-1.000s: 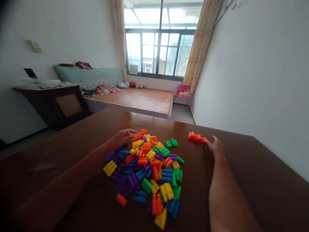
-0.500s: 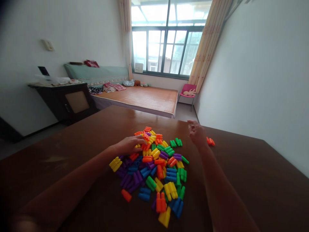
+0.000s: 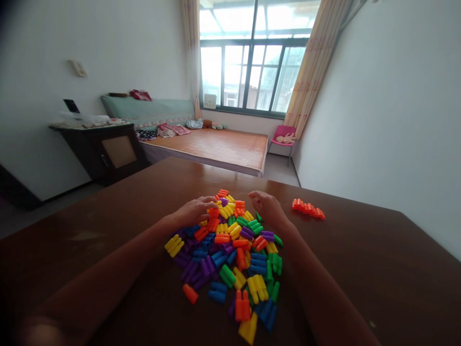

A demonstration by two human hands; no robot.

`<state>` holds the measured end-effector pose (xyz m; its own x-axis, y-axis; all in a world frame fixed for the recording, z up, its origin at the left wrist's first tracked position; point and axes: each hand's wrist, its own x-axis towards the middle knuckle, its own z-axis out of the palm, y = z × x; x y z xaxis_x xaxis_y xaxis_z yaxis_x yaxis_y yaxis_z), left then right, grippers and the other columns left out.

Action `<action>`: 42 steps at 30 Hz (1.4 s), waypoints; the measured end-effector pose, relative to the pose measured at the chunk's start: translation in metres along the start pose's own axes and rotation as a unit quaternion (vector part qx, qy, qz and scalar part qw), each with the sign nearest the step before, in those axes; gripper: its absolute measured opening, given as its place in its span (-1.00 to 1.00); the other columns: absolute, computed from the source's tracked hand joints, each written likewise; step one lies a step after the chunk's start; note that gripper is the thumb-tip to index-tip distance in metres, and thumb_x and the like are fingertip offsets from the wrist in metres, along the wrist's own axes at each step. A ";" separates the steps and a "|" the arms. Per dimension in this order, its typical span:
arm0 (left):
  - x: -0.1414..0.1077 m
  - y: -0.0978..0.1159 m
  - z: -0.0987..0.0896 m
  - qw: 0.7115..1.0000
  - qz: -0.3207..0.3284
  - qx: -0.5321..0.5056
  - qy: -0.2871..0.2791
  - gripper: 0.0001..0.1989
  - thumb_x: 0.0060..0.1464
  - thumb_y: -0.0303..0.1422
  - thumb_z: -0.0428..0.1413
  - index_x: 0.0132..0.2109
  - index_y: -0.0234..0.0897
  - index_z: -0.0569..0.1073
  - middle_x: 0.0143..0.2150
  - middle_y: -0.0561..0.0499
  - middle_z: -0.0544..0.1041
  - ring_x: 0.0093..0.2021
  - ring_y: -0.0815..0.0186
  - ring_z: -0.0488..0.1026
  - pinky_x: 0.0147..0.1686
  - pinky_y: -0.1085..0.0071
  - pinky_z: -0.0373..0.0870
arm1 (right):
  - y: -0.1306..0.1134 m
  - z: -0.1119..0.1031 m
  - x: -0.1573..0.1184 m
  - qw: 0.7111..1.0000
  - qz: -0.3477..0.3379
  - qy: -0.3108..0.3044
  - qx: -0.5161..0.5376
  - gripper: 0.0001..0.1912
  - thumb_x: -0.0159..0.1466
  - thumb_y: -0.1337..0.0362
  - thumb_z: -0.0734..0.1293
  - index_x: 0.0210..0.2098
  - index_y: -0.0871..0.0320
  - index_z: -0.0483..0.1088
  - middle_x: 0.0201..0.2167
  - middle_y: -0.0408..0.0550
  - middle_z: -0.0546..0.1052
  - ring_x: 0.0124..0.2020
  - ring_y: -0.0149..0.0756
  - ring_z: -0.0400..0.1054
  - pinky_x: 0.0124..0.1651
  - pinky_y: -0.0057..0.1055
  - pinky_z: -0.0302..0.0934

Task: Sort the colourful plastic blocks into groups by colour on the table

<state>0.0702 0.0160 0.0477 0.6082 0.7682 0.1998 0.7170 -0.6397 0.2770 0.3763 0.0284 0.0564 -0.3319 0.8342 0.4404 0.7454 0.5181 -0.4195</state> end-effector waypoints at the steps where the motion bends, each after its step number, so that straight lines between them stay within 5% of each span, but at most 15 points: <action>1: 0.000 0.000 -0.001 1.000 -0.001 0.000 -0.006 -0.65 0.06 -0.40 0.17 0.03 -0.13 0.50 0.20 -0.05 0.39 0.15 0.14 0.33 0.12 0.25 0.29 | -0.003 0.003 -0.001 1.000 -0.001 -0.015 -0.010 -0.75 0.29 0.25 0.22 -0.12 0.08 0.49 -0.24 -0.06 0.59 -0.36 -0.33 0.42 -0.26 -0.40 0.27; 8: 0.000 -0.005 -0.005 0.996 0.031 -0.075 -0.022 -0.83 0.02 -0.23 0.25 -0.23 -0.17 0.58 0.12 -0.04 0.45 0.11 0.16 0.40 0.08 0.34 0.32 | -0.019 0.039 -0.008 0.996 -0.007 -0.080 -0.039 -0.78 0.23 0.11 0.34 -0.20 0.07 0.50 -0.24 -0.03 0.58 -0.21 -0.23 0.42 -0.19 -0.37 0.27; 13: 0.009 0.002 0.006 0.982 0.025 -0.165 0.092 -0.77 0.16 -0.28 0.12 -0.08 -0.22 0.56 -0.03 -0.08 0.55 -0.01 0.20 0.46 0.07 0.29 0.32 | -0.017 0.038 -0.005 0.984 0.002 -0.101 0.149 -0.72 0.11 0.33 0.36 -0.15 0.12 0.45 -0.17 -0.06 0.57 -0.27 -0.31 0.46 -0.19 -0.38 0.34; 16: 0.014 0.014 0.011 0.953 -0.003 -0.281 0.112 -0.71 0.18 -0.27 0.08 -0.01 -0.27 0.52 -0.04 -0.08 0.56 -0.06 0.23 0.47 0.00 0.31 0.37 | -0.027 0.031 -0.003 0.960 -0.047 -0.120 0.250 -0.63 0.11 0.36 0.34 -0.05 0.13 0.38 -0.10 -0.04 0.53 -0.16 -0.31 0.45 -0.12 -0.35 0.37; 20: 0.012 0.028 0.011 0.887 -0.022 -0.461 0.005 -0.59 0.10 -0.12 0.17 -0.02 -0.32 0.51 -0.17 -0.08 0.58 -0.20 0.25 0.50 -0.22 0.39 0.42 | -0.043 0.028 -0.002 0.934 -0.078 -0.117 0.328 -0.59 0.17 0.34 0.32 0.03 0.10 0.33 -0.04 -0.01 0.48 -0.03 -0.28 0.41 -0.05 -0.31 0.38; 25: 0.007 0.040 0.002 0.801 -0.088 -0.592 0.010 -0.57 -0.08 -0.10 0.32 -0.22 -0.38 0.48 -0.34 -0.03 0.55 -0.34 0.33 0.49 -0.31 0.45 0.38 | -0.058 0.029 -0.004 0.955 -0.067 -0.025 0.290 -0.59 0.21 0.22 0.35 0.06 0.05 0.35 0.00 0.01 0.46 -0.04 -0.28 0.39 -0.08 -0.31 0.40; 30: 0.008 0.051 -0.005 0.789 -0.147 -0.597 0.016 -0.55 -0.11 -0.08 0.33 -0.19 -0.32 0.46 -0.30 -0.01 0.57 -0.31 0.32 0.51 -0.29 0.43 0.40 | -0.059 0.029 0.002 0.970 -0.126 -0.026 0.205 -0.60 0.18 0.18 0.40 0.03 0.00 0.44 0.03 -0.01 0.47 0.06 -0.19 0.34 0.02 -0.25 0.35; 33: 0.007 0.049 -0.010 0.819 -0.168 -0.547 0.028 -0.50 -0.06 -0.02 0.27 -0.07 -0.27 0.48 -0.12 -0.06 0.58 -0.18 0.25 0.52 -0.27 0.41 0.40 | -0.016 0.011 0.010 0.975 -0.044 0.009 0.219 -0.57 0.20 0.15 0.37 0.07 0.02 0.40 -0.01 -0.01 0.50 -0.09 -0.23 0.43 -0.07 -0.26 0.38; 36: 0.007 0.041 -0.014 0.833 -0.159 -0.529 0.034 -0.48 -0.02 0.02 0.22 -0.03 -0.26 0.49 0.00 -0.11 0.55 -0.11 0.21 0.50 -0.24 0.40 0.40 | 0.065 -0.025 0.002 0.966 0.108 0.146 0.185 -0.49 0.18 0.07 0.35 0.08 0.10 0.36 -0.02 0.07 0.51 -0.14 -0.18 0.45 -0.11 -0.20 0.38; 39: 0.007 0.030 -0.014 0.823 -0.166 -0.541 0.048 -0.45 -0.04 0.03 0.23 -0.02 -0.25 0.49 -0.01 -0.13 0.56 -0.12 0.20 0.51 -0.25 0.41 0.39 | 0.157 -0.059 -0.030 0.923 0.247 0.274 0.108 -0.42 0.12 0.01 0.35 0.05 0.20 0.37 -0.02 0.20 0.50 -0.13 -0.11 0.44 -0.08 -0.14 0.37; 42: 0.009 0.024 -0.011 0.816 -0.182 -0.543 0.082 -0.43 -0.10 0.04 0.26 -0.04 -0.26 0.51 -0.02 -0.13 0.56 -0.11 0.19 0.51 -0.26 0.40 0.38 | 0.222 -0.070 -0.069 0.890 0.319 0.321 0.052 -0.44 0.08 0.03 0.35 -0.02 0.24 0.41 -0.03 0.23 0.50 -0.12 -0.09 0.44 -0.04 -0.11 0.36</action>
<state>0.0887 0.0080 0.0665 0.3050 0.9522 0.0172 0.0610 -0.0376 0.9974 0.6055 0.0724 -0.0113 0.5627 0.7028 0.4353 0.5960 0.0200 -0.8028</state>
